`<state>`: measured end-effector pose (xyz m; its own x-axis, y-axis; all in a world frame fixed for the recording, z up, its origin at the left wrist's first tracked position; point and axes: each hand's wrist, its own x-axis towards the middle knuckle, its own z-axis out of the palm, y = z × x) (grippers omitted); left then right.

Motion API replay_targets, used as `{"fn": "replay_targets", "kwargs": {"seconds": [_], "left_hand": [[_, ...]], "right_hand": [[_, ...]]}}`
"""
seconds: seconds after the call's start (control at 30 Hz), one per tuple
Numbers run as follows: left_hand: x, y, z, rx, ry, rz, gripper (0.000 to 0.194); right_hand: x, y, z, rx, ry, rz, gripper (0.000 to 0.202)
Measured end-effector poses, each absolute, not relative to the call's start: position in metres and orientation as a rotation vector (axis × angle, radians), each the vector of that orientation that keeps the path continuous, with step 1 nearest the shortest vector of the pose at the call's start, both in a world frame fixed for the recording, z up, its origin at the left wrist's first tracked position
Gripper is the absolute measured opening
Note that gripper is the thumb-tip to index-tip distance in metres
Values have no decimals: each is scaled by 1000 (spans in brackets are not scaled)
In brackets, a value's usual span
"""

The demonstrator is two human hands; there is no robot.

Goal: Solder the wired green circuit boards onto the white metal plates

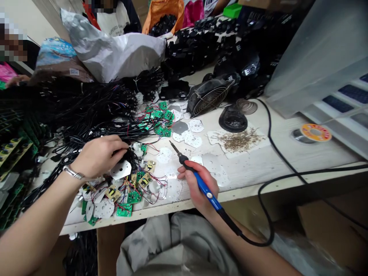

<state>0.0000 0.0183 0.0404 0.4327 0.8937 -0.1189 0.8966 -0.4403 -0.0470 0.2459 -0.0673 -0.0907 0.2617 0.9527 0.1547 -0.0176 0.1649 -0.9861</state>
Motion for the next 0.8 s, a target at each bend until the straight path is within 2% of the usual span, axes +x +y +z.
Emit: {"fn": "replay_targets", "kwargs": {"seconds": [0.13,0.33,0.53,0.67,0.8], "left_hand": [[4,1,31,2562,1526,-253,34],[14,-3,11,2547,1472,60,33],[26,16,31,1760,1618,603,31],[43,32,23,1233,1497,674,31],[54,39,9,1192,1496,684,31]], "right_hand": [[245,-68,-91,-1152,-1063,917,20],[246,-68,-94,-1136,-1086,923,21],[247,-69,-93,-1111,-1049,939,20],[248,-69,-90,-1131,-1012,954,20],[249,-70,-90,-1140,-1017,959,21]]}}
